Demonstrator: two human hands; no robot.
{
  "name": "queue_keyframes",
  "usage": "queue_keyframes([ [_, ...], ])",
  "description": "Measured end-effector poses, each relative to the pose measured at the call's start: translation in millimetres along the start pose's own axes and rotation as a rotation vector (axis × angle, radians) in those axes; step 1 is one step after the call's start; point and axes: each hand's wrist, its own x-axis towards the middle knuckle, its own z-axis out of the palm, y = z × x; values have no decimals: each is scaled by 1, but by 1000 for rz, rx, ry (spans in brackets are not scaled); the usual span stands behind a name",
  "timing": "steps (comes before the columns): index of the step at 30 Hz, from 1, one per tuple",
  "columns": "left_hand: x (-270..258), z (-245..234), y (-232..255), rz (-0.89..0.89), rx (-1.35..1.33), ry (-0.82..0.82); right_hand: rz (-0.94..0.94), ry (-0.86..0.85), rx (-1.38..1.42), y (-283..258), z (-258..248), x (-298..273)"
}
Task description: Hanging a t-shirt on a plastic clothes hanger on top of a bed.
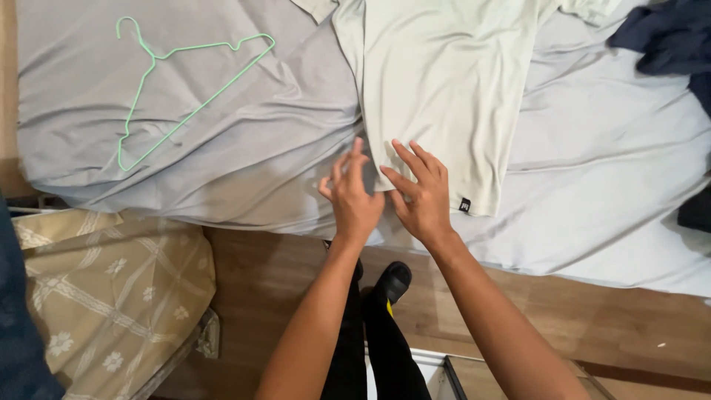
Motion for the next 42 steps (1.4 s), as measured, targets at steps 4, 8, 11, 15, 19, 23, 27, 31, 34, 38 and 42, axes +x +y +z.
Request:
queue_keyframes([
  [4,19,-20,-4,-72,-43,180,-50,19,-23,-11,-17,5],
  [8,20,-49,-24,-83,40,310,-67,60,-84,-18,-27,8],
  [11,5,-73,-36,-114,110,298,-88,72,-90,-27,-29,9],
  [15,-24,-83,-62,-105,191,248,-142,59,-87,-43,-23,8],
  [19,-34,-91,-61,-156,223,199,-165,45,-69,-54,-12,4],
  [23,-34,-95,-21,-72,95,77,-173,37,-55,-60,-3,-2],
  [27,-35,-62,-7,76,19,-10,-193,55,-84,-58,3,-8],
  [31,-33,-50,-12,111,35,23,-124,85,-187,-17,19,-24],
  [34,-36,-53,-20,125,46,26,9,104,-331,30,20,-46],
  [38,-39,-54,-36,152,96,-10,210,60,-475,76,-6,-82],
  [42,-43,-44,-41,190,128,-77,261,76,-497,95,-36,-114],
])
